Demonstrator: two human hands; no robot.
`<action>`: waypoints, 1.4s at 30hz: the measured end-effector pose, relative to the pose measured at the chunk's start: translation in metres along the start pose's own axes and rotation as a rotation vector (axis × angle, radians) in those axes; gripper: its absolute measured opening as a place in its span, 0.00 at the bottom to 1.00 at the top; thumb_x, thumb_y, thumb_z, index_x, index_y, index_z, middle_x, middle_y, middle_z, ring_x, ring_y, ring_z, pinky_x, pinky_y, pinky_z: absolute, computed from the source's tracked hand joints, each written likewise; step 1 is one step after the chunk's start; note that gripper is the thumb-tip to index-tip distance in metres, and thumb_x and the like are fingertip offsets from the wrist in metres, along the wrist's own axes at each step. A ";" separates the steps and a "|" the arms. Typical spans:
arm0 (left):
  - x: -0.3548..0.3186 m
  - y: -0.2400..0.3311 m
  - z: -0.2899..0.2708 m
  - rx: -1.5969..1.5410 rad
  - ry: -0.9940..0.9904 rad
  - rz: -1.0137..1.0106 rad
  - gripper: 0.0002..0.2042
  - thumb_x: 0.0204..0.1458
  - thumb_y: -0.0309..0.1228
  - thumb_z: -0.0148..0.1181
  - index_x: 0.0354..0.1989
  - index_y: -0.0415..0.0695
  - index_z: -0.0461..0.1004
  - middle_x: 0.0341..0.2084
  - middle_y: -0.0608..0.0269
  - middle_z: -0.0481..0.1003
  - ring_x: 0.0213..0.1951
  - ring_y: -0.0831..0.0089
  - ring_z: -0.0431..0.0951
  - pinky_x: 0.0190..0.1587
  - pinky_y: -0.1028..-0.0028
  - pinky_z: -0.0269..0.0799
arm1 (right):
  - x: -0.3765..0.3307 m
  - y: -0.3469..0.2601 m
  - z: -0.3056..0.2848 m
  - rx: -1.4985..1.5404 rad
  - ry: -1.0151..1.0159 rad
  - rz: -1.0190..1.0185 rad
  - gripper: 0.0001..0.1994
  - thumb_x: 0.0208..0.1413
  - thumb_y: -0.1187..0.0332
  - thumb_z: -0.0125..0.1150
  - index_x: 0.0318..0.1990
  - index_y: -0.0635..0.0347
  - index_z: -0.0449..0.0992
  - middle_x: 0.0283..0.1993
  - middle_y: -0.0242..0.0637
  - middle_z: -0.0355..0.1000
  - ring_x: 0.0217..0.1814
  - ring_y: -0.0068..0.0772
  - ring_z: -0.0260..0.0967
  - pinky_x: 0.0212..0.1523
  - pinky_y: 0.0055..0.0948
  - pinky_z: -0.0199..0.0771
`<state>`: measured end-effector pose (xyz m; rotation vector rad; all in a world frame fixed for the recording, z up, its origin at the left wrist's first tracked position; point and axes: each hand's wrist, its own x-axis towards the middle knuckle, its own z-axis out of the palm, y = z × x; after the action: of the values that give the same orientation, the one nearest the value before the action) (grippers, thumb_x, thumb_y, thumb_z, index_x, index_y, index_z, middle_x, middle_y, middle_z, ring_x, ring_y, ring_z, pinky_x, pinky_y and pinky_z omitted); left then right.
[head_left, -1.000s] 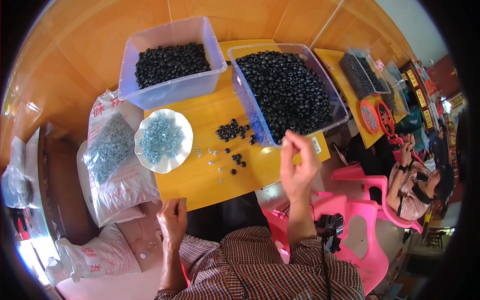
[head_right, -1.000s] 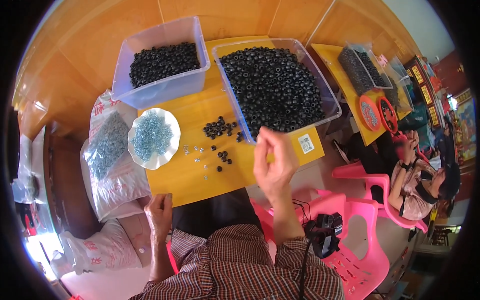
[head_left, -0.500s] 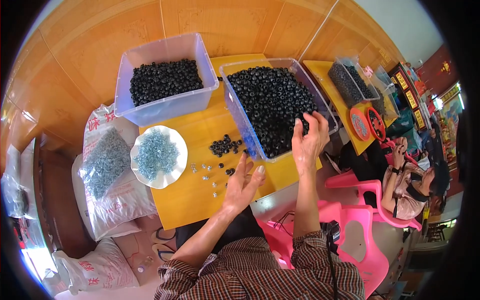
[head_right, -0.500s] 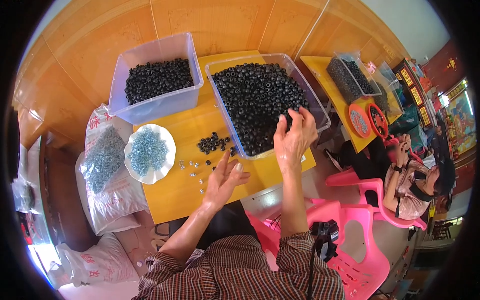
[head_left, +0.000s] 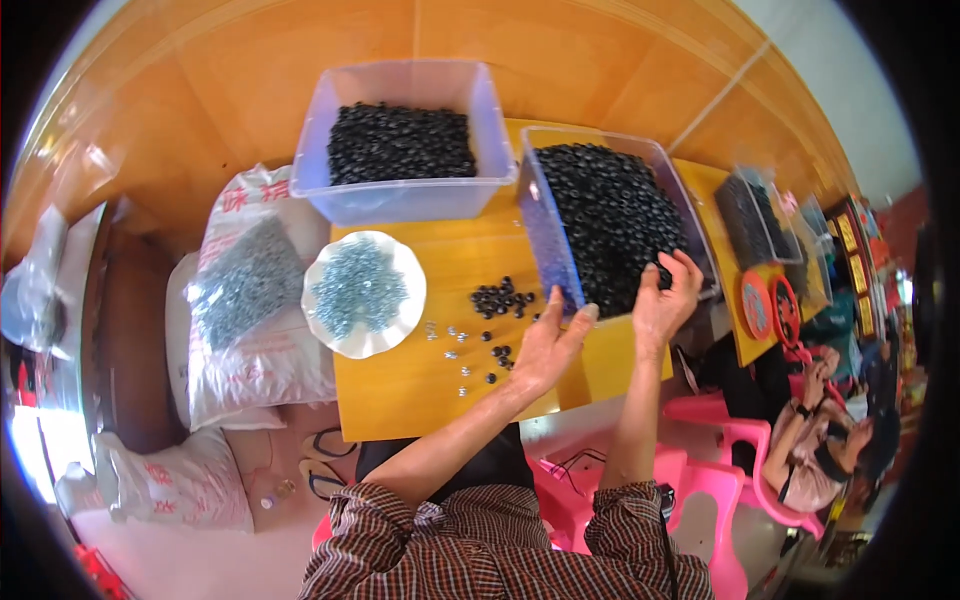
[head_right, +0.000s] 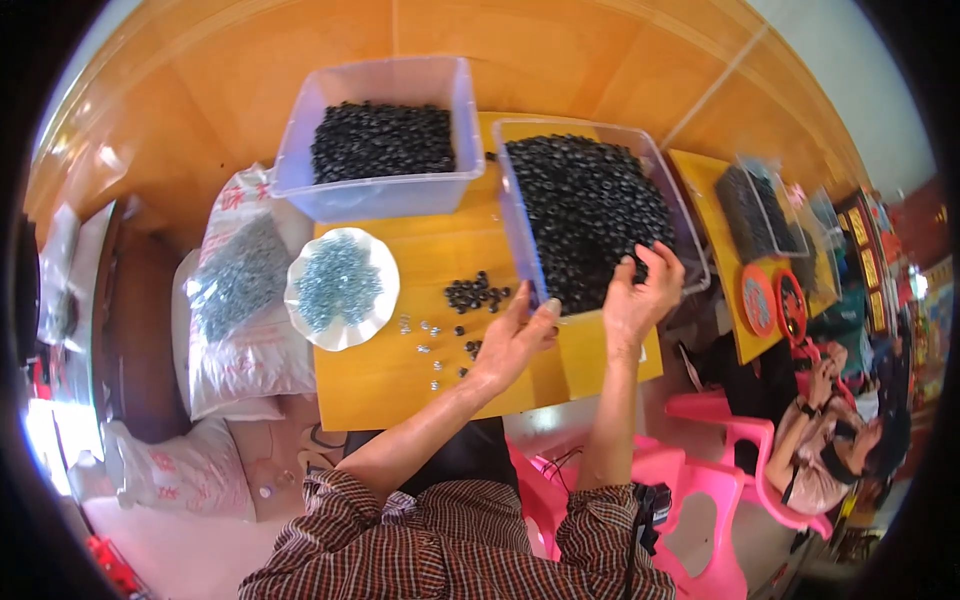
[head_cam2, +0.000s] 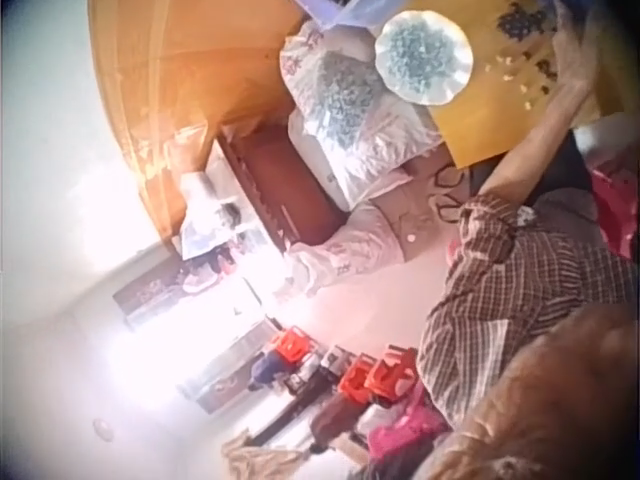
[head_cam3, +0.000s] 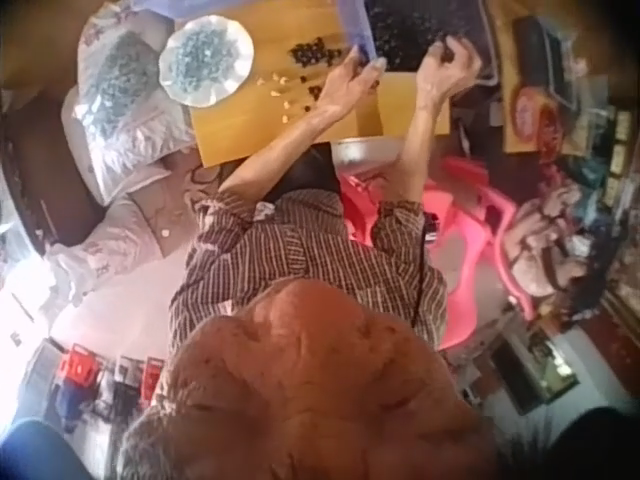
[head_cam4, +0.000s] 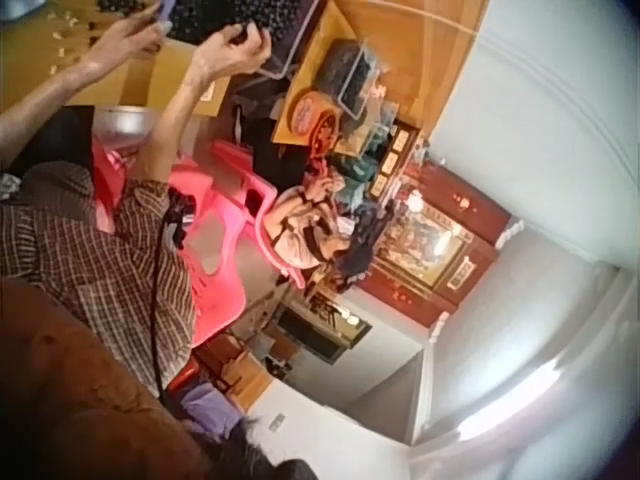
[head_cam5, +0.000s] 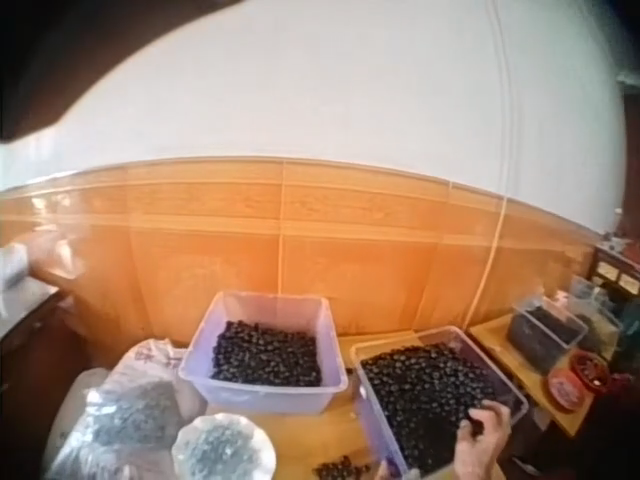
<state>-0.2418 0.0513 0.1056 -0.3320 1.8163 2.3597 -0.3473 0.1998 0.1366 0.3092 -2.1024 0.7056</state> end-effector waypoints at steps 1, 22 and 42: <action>0.001 -0.006 -0.004 0.010 0.008 0.052 0.45 0.56 0.51 0.55 0.66 0.27 0.40 0.40 0.56 0.71 0.40 0.74 0.74 0.44 0.75 0.73 | -0.003 0.001 0.003 0.005 -0.014 0.000 0.12 0.42 0.81 0.63 0.37 0.59 0.76 0.45 0.42 0.70 0.48 0.43 0.68 0.51 0.35 0.68; -0.008 -0.011 -0.005 0.237 0.148 0.193 0.43 0.53 0.56 0.52 0.60 0.23 0.55 0.32 0.35 0.75 0.35 0.57 0.80 0.40 0.66 0.73 | -0.006 -0.006 -0.004 0.020 -0.147 0.088 0.07 0.45 0.80 0.61 0.34 0.63 0.77 0.43 0.42 0.71 0.47 0.42 0.69 0.49 0.36 0.68; -0.042 0.086 -0.109 0.389 0.039 0.497 0.08 0.55 0.28 0.58 0.38 0.36 0.75 0.23 0.62 0.75 0.25 0.81 0.75 0.28 0.77 0.72 | -0.008 -0.007 -0.003 0.069 -0.166 0.098 0.07 0.48 0.80 0.60 0.36 0.62 0.78 0.44 0.40 0.71 0.47 0.39 0.69 0.49 0.32 0.69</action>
<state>-0.2133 -0.0756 0.1706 0.1419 2.5543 2.1921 -0.3379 0.1954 0.1343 0.3134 -2.2664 0.8369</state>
